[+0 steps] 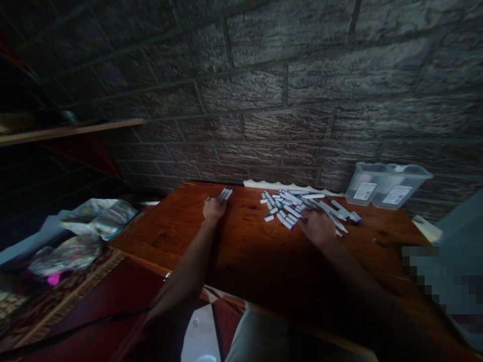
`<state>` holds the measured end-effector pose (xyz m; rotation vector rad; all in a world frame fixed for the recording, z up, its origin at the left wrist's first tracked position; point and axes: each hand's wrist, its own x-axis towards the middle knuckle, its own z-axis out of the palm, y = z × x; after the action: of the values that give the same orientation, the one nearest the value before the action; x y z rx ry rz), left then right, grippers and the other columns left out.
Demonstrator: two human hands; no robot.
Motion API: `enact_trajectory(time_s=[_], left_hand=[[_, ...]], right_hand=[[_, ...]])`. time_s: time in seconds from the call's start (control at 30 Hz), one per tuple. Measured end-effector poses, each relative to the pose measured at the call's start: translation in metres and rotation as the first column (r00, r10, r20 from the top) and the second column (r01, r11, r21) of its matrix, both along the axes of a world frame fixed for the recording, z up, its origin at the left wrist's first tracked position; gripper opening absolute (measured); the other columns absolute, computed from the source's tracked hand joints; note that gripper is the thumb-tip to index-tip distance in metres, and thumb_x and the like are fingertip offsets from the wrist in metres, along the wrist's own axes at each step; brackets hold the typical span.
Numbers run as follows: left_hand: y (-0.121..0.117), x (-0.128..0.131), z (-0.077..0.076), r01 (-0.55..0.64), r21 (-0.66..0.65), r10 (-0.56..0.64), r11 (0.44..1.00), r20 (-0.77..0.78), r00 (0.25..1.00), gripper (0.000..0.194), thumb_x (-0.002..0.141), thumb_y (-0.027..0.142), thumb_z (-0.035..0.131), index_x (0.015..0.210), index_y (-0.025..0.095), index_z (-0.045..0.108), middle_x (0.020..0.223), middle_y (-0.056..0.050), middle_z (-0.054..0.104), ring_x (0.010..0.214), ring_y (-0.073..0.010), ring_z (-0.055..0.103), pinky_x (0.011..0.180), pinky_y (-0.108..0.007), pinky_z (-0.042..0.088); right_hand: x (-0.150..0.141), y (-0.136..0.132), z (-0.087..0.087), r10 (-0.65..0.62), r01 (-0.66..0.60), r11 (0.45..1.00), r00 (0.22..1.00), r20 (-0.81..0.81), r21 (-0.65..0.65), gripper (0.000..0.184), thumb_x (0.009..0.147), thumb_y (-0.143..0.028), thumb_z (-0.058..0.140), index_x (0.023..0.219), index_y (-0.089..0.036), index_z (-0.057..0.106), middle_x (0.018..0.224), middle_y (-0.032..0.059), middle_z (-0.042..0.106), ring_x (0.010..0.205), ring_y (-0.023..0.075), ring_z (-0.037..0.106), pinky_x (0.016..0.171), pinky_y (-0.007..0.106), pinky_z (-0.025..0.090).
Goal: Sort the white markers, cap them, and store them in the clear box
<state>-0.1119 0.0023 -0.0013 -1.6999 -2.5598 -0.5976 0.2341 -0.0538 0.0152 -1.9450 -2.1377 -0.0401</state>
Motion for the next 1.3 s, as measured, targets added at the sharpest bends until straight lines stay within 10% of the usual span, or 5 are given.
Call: enact_trajectory(time_s=[0.27, 0.37, 0.53, 0.7, 1.3], left_hand=[[-0.005, 0.003, 0.006, -0.013, 0.158, 0.013, 0.987, 0.002, 1.000, 0.047, 0.087, 0.039, 0.058, 0.122, 0.007, 0.059, 0.119, -0.025, 0.062, 0.117, -0.0383, 0.054, 0.093, -0.046, 0.046], [-0.010, 0.028, 0.010, 0.102, 0.248, -0.113, 0.963, 0.030, 0.993, 0.041, 0.093, 0.042, 0.050, 0.121, 0.014, 0.061, 0.120, -0.015, 0.065, 0.114, -0.0277, 0.058, 0.098, -0.036, 0.044], [-0.020, 0.091, 0.007, 0.460, 0.500, -0.678, 0.733, 0.490, 0.548, 0.040, 0.084, 0.046, 0.062, 0.109, 0.016, 0.070, 0.100, -0.009, 0.073, 0.086, -0.0194, 0.065, 0.078, -0.028, 0.047], [-0.025, 0.113, 0.006, 0.468, 0.516, -0.611, 0.718, 0.788, 0.069, 0.042, 0.076, 0.048, 0.072, 0.101, 0.014, 0.072, 0.084, -0.005, 0.071, 0.066, -0.0110, 0.056, 0.057, -0.021, 0.038], [-0.027, 0.117, 0.007, 0.420, 0.484, -0.436, 0.767, 0.875, -0.211, 0.031, 0.070, 0.036, 0.080, 0.084, 0.013, 0.065, 0.072, -0.001, 0.063, 0.065, -0.0087, 0.058, 0.058, -0.018, 0.043]], right_hand=[[0.017, 0.002, 0.009, 0.002, 0.026, 0.990, 0.981, -0.196, 0.139, 0.025, 0.085, -0.033, 0.056, 0.097, -0.022, 0.076, 0.095, 0.0107, 0.073, 0.088, 0.0251, 0.067, 0.075, 0.032, 0.049], [0.023, 0.007, 0.008, 0.080, 0.035, 0.957, 0.922, -0.378, 0.288, 0.027, 0.084, -0.034, 0.056, 0.095, -0.019, 0.075, 0.097, 0.0098, 0.074, 0.088, 0.0234, 0.067, 0.080, 0.032, 0.049], [0.006, 0.003, -0.001, 0.260, -0.051, 0.916, 0.832, -0.491, 0.399, 0.028, 0.086, -0.037, 0.055, 0.096, -0.019, 0.074, 0.097, 0.0090, 0.074, 0.089, 0.0230, 0.066, 0.084, 0.035, 0.049], [-0.022, -0.008, -0.009, 0.387, -0.219, 0.902, 0.794, -0.469, 0.372, 0.022, 0.088, -0.032, 0.056, 0.097, -0.022, 0.074, 0.094, 0.0063, 0.074, 0.087, 0.0213, 0.066, 0.082, 0.032, 0.050], [-0.027, -0.013, -0.007, 0.396, -0.174, 0.897, 0.727, -0.560, 0.407, 0.026, 0.089, -0.041, 0.058, 0.094, -0.023, 0.075, 0.088, 0.0028, 0.076, 0.075, 0.0181, 0.067, 0.074, 0.028, 0.050]])
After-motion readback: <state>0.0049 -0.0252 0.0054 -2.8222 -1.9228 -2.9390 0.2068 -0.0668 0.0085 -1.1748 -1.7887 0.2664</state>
